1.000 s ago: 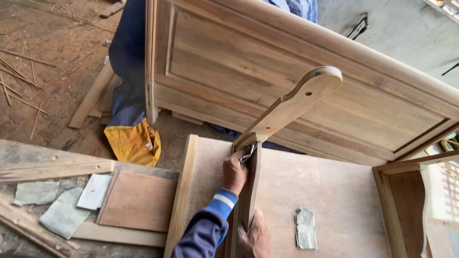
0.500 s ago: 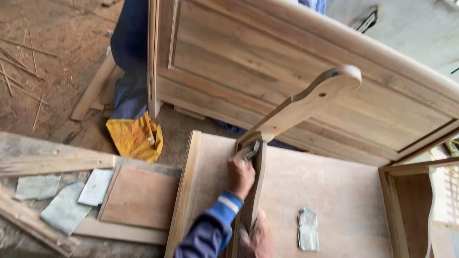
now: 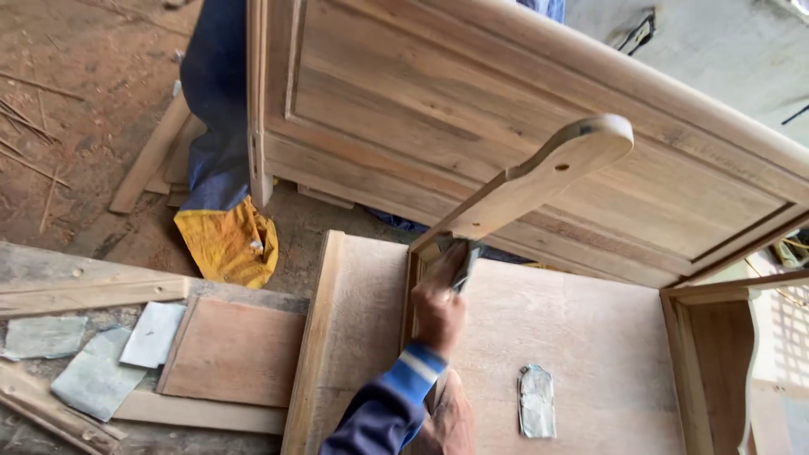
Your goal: The person is sanding a wooden bed frame using sandpaper and a sanding block.
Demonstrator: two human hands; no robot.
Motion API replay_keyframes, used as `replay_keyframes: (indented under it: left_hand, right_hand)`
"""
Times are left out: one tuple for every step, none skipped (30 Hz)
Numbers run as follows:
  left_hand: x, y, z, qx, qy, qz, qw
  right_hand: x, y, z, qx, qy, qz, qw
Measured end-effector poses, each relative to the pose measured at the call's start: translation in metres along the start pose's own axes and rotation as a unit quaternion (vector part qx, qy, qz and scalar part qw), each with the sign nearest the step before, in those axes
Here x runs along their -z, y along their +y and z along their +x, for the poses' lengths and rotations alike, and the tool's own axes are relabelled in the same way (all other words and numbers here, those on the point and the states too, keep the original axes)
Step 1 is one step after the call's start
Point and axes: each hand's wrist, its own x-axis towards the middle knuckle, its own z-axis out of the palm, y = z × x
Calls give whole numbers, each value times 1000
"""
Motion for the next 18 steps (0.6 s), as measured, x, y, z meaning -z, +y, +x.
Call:
replay_keyframes:
  left_hand:
    - [3, 16, 4, -63, 1, 20, 998]
    - [6, 32, 9, -125, 1, 40, 991]
    - [5, 25, 9, -130, 1, 41, 991]
    - [3, 20, 10, -113, 9, 60, 992]
    - [0, 15, 6, -92, 12, 78, 993]
    - [5, 10, 4, -94, 8, 78, 993]
    - [7, 6, 5, 25, -34, 73, 996]
    - [10, 2, 5, 142, -78, 68, 984]
    - [17, -24, -2, 138, -78, 67, 985]
    - [23, -50, -7, 54, -56, 75, 994]
    - [27, -78, -6, -32, -32, 80, 996]
    - [21, -80, 6, -40, -30, 78, 996]
    - [24, -82, 3, 13, -62, 110, 992]
    - [27, -86, 0, 65, -93, 142, 983]
    - [24, -63, 4, 66, -92, 142, 983]
    - [21, -42, 8, 26, -72, 79, 994]
    - [16, -19, 9, -15, -51, 14, 999]
    - [13, -11, 16, -14, -50, 11, 999]
  right_hand:
    - [0, 4, 2, 4, -22, -21, 1000]
    - [1, 8, 3, 8, -43, -41, 998]
    - [2, 2, 5, 11, -42, -38, 998]
    - [4, -3, 7, 31, -40, -41, 998]
    - [7, -7, 4, 45, -36, -45, 997]
    - [2, 0, 3, 43, -34, -41, 998]
    - [0, 7, 5, 28, -40, -49, 998]
    - [-2, 13, 6, 13, -47, -56, 997]
    - [-3, 15, 4, 15, -44, -53, 997]
    - [-4, 17, 2, 35, -26, -36, 998]
    - [-5, 16, 6, 59, -6, -19, 998]
    - [-4, 12, 13, 65, -2, -17, 998]
    - [-6, 13, 5, 58, -6, -17, 998]
    - [-8, 15, -1, 50, -11, -18, 999]
    - [-7, 13, 0, 50, -11, -19, 998]
    - [-6, 12, 1, 44, -16, -23, 999]
    - [-4, 12, 2, 38, -18, -29, 999]
    - [-2, 4, 5, 39, -16, -31, 999]
